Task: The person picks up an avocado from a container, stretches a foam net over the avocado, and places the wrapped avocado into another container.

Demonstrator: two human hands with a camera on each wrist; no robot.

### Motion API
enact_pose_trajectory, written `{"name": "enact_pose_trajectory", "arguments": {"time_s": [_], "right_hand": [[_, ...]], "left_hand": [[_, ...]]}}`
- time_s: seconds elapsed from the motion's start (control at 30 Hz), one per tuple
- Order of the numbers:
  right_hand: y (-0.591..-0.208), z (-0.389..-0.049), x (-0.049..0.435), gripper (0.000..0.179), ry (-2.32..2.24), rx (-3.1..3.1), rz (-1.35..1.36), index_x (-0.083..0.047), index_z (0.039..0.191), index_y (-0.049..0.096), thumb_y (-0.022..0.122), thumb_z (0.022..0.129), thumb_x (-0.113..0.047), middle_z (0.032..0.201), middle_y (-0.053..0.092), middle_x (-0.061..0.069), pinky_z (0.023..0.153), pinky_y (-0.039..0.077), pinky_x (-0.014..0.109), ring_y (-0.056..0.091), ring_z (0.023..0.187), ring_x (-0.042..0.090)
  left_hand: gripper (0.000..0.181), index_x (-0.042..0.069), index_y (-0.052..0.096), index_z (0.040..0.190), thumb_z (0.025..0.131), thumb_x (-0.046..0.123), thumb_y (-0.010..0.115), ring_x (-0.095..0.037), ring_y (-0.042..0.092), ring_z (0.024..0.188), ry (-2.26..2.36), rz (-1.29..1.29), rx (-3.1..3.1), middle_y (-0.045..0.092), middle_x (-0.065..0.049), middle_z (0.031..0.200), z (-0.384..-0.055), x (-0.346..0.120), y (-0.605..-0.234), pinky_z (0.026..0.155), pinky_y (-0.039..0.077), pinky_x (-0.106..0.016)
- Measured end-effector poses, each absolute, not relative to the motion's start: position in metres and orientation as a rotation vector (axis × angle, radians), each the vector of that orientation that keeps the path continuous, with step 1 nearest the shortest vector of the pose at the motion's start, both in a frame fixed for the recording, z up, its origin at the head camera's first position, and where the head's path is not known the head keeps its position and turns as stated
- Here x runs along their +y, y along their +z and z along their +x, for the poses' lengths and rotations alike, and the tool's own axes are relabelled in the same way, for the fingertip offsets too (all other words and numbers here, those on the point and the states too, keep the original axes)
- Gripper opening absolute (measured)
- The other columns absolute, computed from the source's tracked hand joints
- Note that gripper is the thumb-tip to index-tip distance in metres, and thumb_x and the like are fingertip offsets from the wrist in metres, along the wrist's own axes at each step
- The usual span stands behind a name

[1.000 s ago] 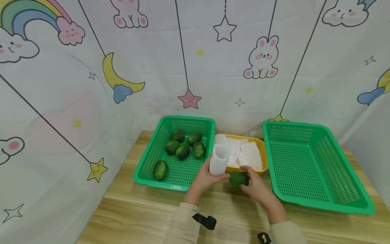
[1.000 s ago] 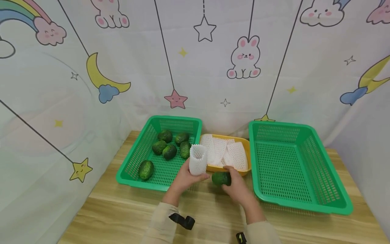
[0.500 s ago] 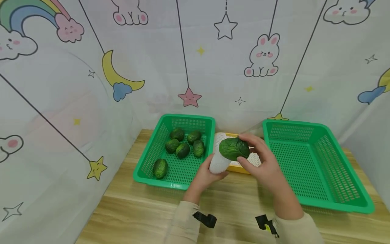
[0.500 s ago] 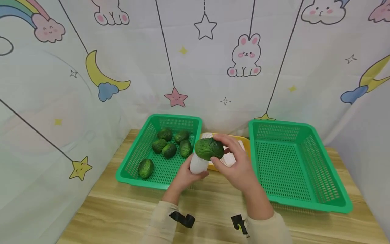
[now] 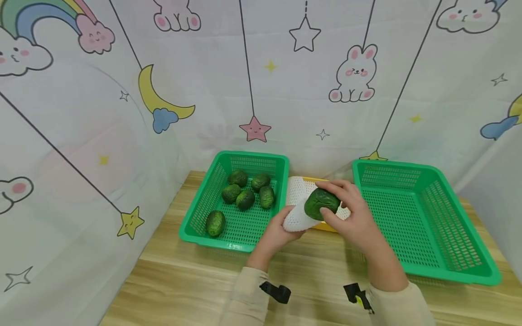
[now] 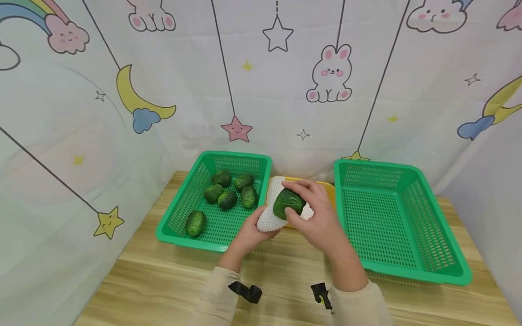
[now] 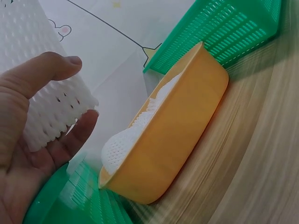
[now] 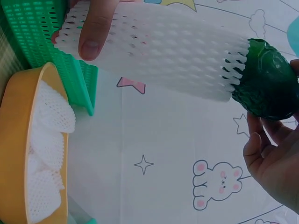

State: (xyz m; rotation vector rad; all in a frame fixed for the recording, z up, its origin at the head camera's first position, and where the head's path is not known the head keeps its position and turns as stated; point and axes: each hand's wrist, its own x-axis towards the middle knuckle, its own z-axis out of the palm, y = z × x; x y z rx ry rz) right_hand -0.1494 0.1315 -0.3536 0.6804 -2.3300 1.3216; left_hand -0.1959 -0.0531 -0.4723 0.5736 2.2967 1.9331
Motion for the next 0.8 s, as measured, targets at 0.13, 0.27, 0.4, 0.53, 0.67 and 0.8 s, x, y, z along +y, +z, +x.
{"name": "enact_pose_trajectory", "arguments": {"time_s": [0.13,0.27,0.4,0.53,0.67,0.8], "right_hand": [[-0.355,-0.152,0.127,0.043,1.333,-2.348,0.643,-0.008,0.125,0.057,0.064,0.083,-0.001,0.122,0.05,0.005,0.068,0.031,0.031,0.039,0.098,0.014],[-0.359,-0.154,0.126,0.042,1.354,-2.369,0.589,-0.007,0.124,0.057,0.066,0.083,-0.002,0.118,0.053,0.005,0.068,0.034,0.031,0.042,0.096,0.014],[-0.36,-0.154,0.128,0.042,1.385,-2.437,0.534,-0.007,0.123,0.054,0.067,0.083,-0.005,0.117,0.053,0.007,0.071,0.034,0.033,0.043,0.097,0.015],[-0.358,-0.152,0.133,0.042,1.371,-2.466,0.538,-0.007,0.121,0.053,0.067,0.081,-0.004,0.117,0.052,0.006,0.071,0.033,0.03,0.042,0.097,0.015],[-0.355,-0.15,0.138,0.043,1.31,-2.45,0.593,-0.011,0.118,0.055,0.068,0.078,-0.001,0.116,0.048,0.003,0.069,0.031,0.03,0.039,0.095,0.013],[-0.357,-0.151,0.139,0.041,1.257,-2.457,0.653,-0.012,0.115,0.056,0.068,0.077,0.0,0.117,0.048,0.003,0.067,0.031,0.031,0.037,0.094,0.013]], "left_hand": [[0.052,0.013,0.053,0.126,0.079,0.005,0.073,-0.023,0.053,0.107,1.881,0.602,2.337,0.057,-0.006,0.12,-0.199,-0.052,-0.48,0.089,0.043,-0.04],[0.051,0.012,0.053,0.126,0.079,0.006,0.073,-0.022,0.054,0.105,1.853,0.635,2.373,0.058,-0.006,0.118,-0.199,-0.052,-0.481,0.087,0.044,-0.039],[0.053,0.01,0.052,0.127,0.079,0.003,0.072,-0.024,0.054,0.107,1.882,0.639,2.367,0.057,-0.009,0.119,-0.199,-0.053,-0.481,0.088,0.044,-0.04],[0.052,0.008,0.053,0.126,0.078,0.0,0.071,-0.026,0.053,0.109,1.9,0.625,2.367,0.057,-0.011,0.121,-0.195,-0.054,-0.471,0.09,0.043,-0.039],[0.05,0.007,0.054,0.125,0.078,-0.002,0.07,-0.028,0.052,0.11,1.909,0.581,2.351,0.056,-0.012,0.121,-0.193,-0.054,-0.467,0.09,0.042,-0.042],[0.049,0.002,0.053,0.123,0.077,-0.006,0.069,-0.031,0.052,0.108,1.916,0.594,2.345,0.056,-0.016,0.12,-0.189,-0.056,-0.457,0.088,0.043,-0.042]]}}
